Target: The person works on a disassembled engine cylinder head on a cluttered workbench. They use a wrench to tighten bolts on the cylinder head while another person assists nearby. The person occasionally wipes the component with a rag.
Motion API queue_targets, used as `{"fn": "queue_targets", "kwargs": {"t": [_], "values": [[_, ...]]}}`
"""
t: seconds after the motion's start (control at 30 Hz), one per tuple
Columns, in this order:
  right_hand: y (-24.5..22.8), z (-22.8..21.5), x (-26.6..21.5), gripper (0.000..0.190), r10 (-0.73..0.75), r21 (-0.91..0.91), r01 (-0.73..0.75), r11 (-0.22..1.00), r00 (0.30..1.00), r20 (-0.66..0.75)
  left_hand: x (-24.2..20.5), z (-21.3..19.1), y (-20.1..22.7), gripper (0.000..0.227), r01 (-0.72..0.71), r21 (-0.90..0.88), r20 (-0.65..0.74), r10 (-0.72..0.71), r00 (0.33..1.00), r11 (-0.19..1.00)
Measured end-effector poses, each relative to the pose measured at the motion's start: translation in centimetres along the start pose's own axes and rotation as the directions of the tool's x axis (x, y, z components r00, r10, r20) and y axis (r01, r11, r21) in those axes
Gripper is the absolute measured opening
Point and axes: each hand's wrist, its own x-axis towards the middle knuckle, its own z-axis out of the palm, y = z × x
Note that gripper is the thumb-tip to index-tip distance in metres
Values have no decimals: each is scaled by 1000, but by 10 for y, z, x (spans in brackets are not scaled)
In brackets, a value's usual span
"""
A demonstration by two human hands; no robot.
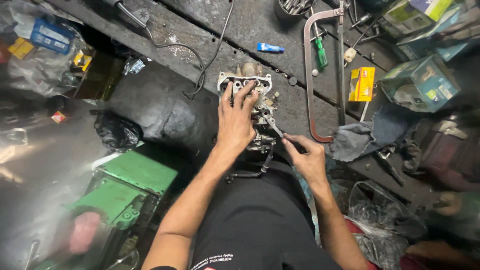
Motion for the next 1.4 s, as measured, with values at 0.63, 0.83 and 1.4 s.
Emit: {"fn": "queue_targets", "kwargs": {"t": [0.63,0.83,1.4], "values": [[6,23,-18,12,-90,-194,22,981,933,-348,-2,2,2,79,0,-1,-22,0,1000,1000],[45,-10,-1,24,100,-53,-132,990,912,-398,-3,-13,8,78,-23,68,25,21,999,997],[3,23,-21,17,-41,66,54,996,983,-178,20,-9,21,84,-231,125,173,209,963,965]]}}
